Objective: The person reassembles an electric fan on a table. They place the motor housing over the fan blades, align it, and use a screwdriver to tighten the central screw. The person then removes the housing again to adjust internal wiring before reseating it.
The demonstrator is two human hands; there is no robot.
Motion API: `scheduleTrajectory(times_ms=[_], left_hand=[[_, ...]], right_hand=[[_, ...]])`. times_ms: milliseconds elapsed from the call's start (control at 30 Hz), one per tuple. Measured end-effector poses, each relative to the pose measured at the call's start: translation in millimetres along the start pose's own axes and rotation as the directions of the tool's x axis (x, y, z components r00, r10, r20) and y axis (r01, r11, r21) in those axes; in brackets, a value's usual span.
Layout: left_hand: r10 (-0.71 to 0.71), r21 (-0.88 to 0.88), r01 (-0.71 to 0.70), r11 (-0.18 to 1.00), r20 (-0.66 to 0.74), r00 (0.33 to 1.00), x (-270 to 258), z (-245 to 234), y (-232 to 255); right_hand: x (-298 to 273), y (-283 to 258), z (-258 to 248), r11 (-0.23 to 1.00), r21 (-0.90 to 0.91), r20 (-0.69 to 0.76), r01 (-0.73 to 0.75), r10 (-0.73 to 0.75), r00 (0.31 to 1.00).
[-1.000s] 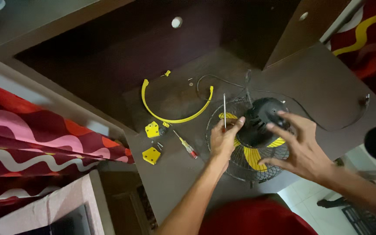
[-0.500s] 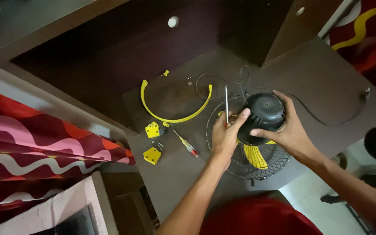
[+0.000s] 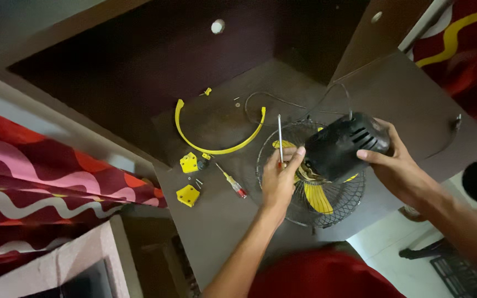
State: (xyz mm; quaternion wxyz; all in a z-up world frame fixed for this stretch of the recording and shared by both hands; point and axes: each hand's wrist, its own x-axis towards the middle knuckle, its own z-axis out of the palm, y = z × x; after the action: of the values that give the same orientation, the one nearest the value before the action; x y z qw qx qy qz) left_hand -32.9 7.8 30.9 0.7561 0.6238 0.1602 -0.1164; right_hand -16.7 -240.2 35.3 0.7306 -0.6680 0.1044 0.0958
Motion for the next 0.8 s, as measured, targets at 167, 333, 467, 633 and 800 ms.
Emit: scheduleTrajectory(times_ms=[167, 333, 467, 633, 800], left_hand=[[0.157, 0.022, -0.159, 0.987, 0.058, 0.986, -5, -5, -19], [0.090, 0.099, -0.095, 0.991, 0.053, 0.995, -12, -22, -33], [0.057, 0.138, -0.064, 0.988, 0.049, 0.997, -14, -36, -49], [0.239, 0.250, -0.253, 0.935, 0.086, 0.967, -6, -47, -71], [0.297, 0.381, -0.281, 0.881, 0.018, 0.955, -9, -51, -68]], right_hand=[[-5, -4, 3, 0.996, -0.078, 0.001, -0.039, 0.039, 0.999], [-5, -3, 14, 0.979, -0.189, -0.047, -0.074, 0.067, 0.997], [-3, 3, 16, 0.977, -0.205, -0.053, -0.055, 0.045, 0.998], [0, 6, 12, 0.982, -0.159, -0.080, -0.101, 0.089, 0.993], [-1, 5, 16, 0.967, -0.233, -0.077, -0.105, 0.089, 0.993]])
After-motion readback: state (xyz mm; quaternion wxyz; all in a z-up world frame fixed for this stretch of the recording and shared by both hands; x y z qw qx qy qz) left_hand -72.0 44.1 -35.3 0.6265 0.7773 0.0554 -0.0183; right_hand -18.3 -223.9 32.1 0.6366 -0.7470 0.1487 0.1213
